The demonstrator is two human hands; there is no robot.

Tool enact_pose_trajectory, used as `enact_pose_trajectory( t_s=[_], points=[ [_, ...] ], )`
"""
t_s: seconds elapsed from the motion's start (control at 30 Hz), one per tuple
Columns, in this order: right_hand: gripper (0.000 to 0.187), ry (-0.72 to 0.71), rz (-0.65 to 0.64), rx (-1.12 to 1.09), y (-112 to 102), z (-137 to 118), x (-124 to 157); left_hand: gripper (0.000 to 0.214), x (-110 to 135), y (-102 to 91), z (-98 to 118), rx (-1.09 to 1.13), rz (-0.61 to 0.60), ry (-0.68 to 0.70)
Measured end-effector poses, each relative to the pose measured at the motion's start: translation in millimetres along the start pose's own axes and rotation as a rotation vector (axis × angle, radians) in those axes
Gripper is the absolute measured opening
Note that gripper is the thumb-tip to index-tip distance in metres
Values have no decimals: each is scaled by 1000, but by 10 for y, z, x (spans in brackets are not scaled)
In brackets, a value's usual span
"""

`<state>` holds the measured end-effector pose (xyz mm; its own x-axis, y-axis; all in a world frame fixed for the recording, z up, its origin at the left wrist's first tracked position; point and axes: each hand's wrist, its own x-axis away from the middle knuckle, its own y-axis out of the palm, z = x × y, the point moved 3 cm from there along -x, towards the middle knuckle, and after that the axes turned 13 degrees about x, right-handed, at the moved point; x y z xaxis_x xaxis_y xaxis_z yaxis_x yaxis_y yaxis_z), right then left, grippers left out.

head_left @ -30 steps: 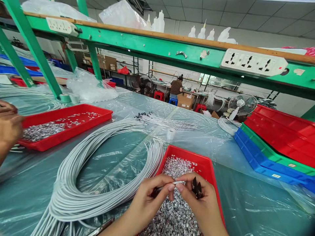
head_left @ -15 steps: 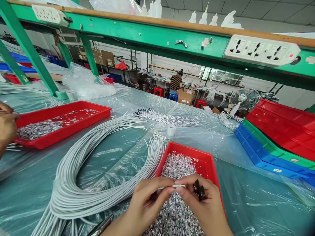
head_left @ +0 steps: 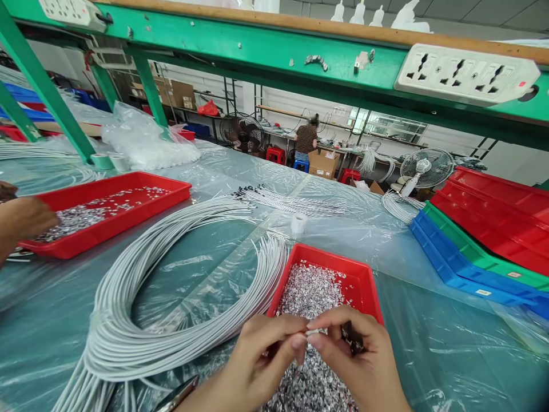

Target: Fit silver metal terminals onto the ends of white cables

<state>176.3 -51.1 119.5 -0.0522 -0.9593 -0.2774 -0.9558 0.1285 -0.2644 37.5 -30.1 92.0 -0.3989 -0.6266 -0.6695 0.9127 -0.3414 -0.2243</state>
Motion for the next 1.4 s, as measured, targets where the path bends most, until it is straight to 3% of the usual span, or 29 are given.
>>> enact_pose_trajectory(
  t_s=[0.2,0.37,0.6,0.7,0.93,1.2,1.4],
  points=[
    [9,102,-74,-62,6,-14,4,8,35,33,1,70,19,-40],
    [16,231,-148,-135,13,8,17,23,37,87,32,274,1,-191],
    [5,129,-194,3,-54,14,-28,24,57,73,-11,443,36,-377],
    [15,137,-257,36,-104,34,-24,23,69,65,-43,448,47,-417],
    [36,179,-241,308,-159,8,69,20,49,71,-50,391,18,-324],
    [22,204,-310,352,-132,13,68,15,54,40,-59,294,9,-277],
    [24,255,-392,265,-153,22,40,13,28,13,-10,59,28,-131]
  ],
)
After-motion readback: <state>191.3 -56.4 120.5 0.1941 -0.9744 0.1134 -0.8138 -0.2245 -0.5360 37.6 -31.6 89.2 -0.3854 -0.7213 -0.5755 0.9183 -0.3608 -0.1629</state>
